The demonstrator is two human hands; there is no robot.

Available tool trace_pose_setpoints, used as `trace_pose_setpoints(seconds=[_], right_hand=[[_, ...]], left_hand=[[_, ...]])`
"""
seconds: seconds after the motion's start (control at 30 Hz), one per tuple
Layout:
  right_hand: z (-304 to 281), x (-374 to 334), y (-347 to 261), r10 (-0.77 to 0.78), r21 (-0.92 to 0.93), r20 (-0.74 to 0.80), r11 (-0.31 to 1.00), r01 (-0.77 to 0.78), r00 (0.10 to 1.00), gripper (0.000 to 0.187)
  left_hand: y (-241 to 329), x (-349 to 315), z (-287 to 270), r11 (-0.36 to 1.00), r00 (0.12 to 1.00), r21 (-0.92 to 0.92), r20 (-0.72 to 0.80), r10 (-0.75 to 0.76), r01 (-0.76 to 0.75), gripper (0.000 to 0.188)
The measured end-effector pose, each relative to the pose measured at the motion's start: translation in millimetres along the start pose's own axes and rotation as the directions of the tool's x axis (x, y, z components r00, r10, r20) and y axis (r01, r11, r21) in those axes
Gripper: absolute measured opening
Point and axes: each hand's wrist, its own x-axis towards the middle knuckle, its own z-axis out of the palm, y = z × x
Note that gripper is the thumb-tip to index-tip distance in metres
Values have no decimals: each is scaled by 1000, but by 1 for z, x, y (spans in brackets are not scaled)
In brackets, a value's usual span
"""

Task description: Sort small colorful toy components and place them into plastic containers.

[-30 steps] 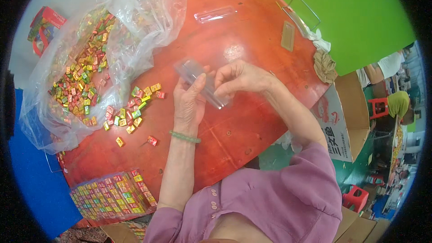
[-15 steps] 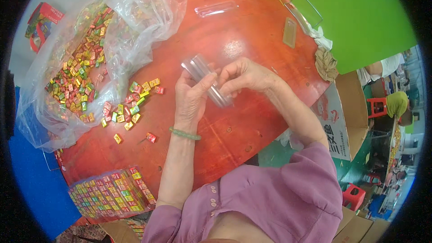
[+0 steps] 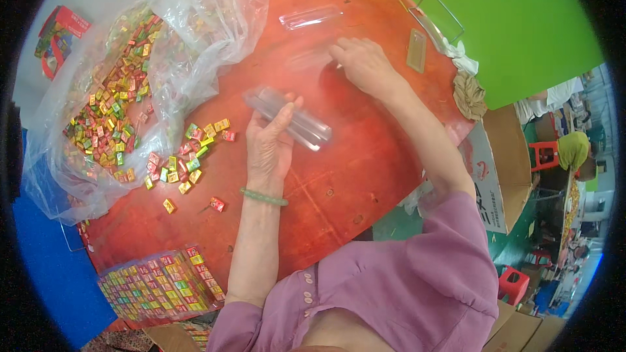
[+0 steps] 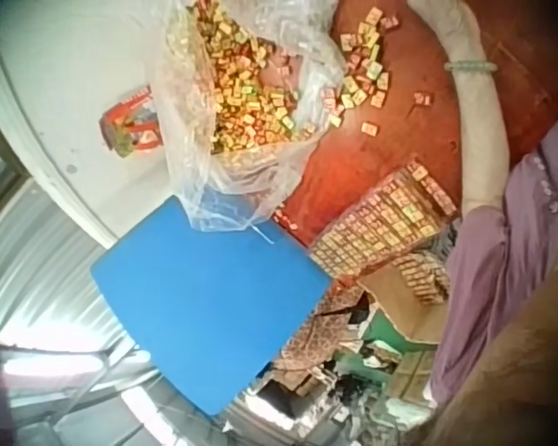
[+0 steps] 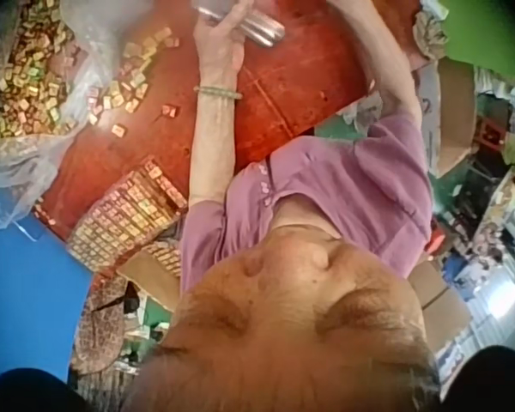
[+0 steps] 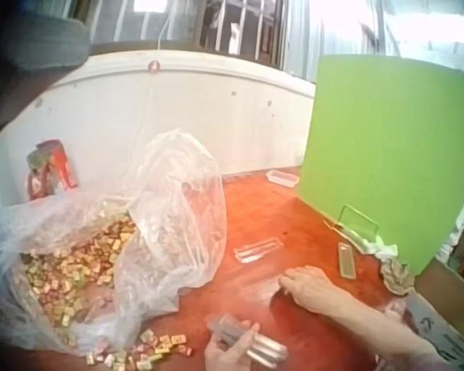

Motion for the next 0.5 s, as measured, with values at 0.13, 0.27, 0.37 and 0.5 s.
trace_pose_setpoints(seconds=[0.13,0.27,0.37,0.5], right_hand=[[33,16,29,-36,-123,-109,992,22,993,17],[37,32,36,6,-129,-124,991,-22,992,19],[24,24,23,42,-190,-123,980,-65,991,12],[-39,0,-53,201,492,200,826,-275,959,23]], left_hand=[[0,-1,8,999,1000,-47,5,-22,22,41],[6,-4,10,994,997,-80,49,-66,70,35],[4,-4,9,996,997,-74,47,-55,58,35],[0,-3,7,998,999,-50,-13,39,-40,35]])
